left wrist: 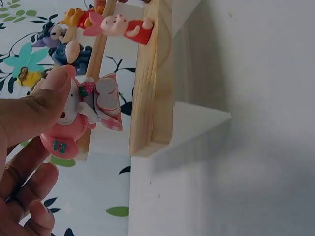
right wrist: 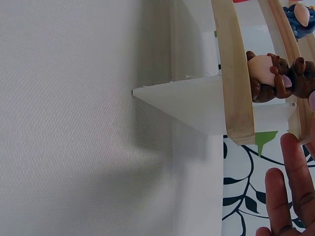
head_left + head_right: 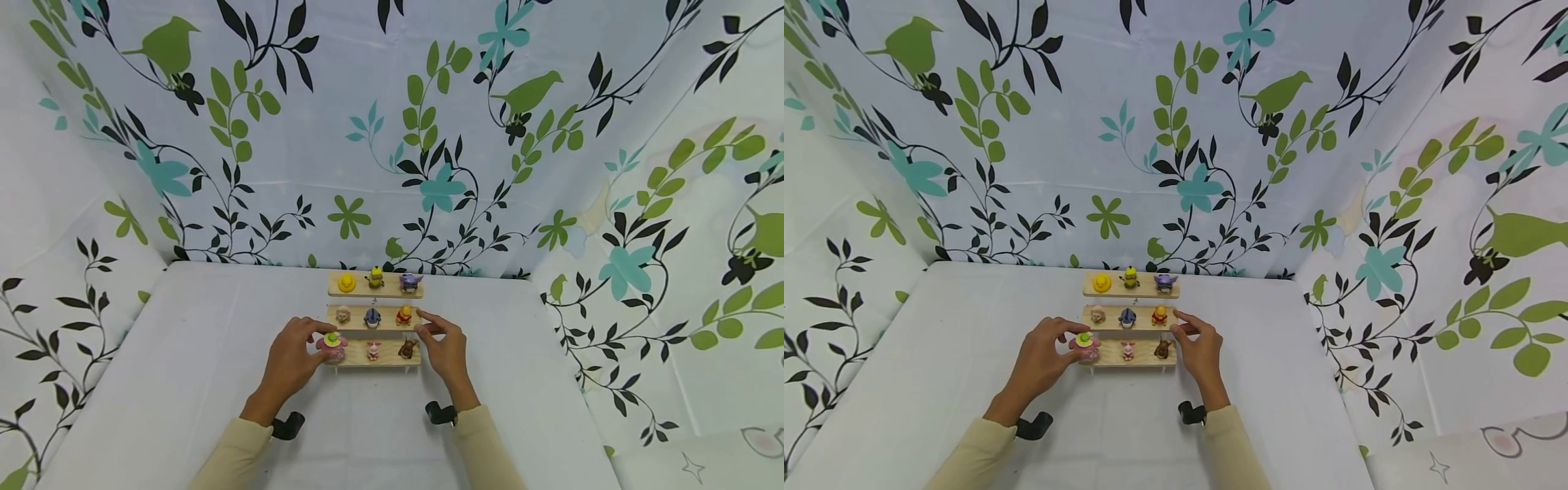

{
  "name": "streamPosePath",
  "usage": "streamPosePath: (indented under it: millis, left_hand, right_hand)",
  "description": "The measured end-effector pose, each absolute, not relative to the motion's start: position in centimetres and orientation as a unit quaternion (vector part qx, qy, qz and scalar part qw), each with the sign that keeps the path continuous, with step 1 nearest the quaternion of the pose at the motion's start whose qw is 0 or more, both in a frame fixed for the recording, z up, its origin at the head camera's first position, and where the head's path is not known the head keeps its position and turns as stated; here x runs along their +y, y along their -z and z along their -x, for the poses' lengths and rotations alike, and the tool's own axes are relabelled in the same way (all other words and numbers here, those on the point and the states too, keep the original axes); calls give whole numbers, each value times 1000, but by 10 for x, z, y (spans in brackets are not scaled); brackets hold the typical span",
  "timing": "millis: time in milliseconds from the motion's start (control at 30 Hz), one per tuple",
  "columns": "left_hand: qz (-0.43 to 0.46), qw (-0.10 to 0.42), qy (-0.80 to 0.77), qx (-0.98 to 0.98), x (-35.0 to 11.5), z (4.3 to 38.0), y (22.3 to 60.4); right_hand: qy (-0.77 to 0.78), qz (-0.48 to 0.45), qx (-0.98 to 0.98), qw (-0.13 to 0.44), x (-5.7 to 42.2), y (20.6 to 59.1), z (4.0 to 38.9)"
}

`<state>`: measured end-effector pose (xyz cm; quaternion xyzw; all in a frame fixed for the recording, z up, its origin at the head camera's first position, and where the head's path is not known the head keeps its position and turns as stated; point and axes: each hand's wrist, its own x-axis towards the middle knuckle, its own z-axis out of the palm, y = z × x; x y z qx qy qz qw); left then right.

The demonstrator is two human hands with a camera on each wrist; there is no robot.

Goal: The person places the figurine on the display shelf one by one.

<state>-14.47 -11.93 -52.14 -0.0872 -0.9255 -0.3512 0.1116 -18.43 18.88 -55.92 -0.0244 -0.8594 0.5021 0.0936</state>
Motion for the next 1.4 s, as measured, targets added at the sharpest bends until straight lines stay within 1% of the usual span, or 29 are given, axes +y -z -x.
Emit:
streamPosePath:
  millis: [500,667,967,1400]
  left_hand:
    - [120,171,300,-931,-99,149,533]
    - [138,195,286,-928,-96,149,536]
    - [153,203,287,-924,-96,148,538]
    - [159,184,289,-926,-98,149,541]
  right_hand:
    - [-494,16,-863,106,188,558,184]
    - [-496,19,-862,102,189,557,184]
    - [-501,16,-859,109,191,556,184]
    - [-485,26,-869,94,189,558,185]
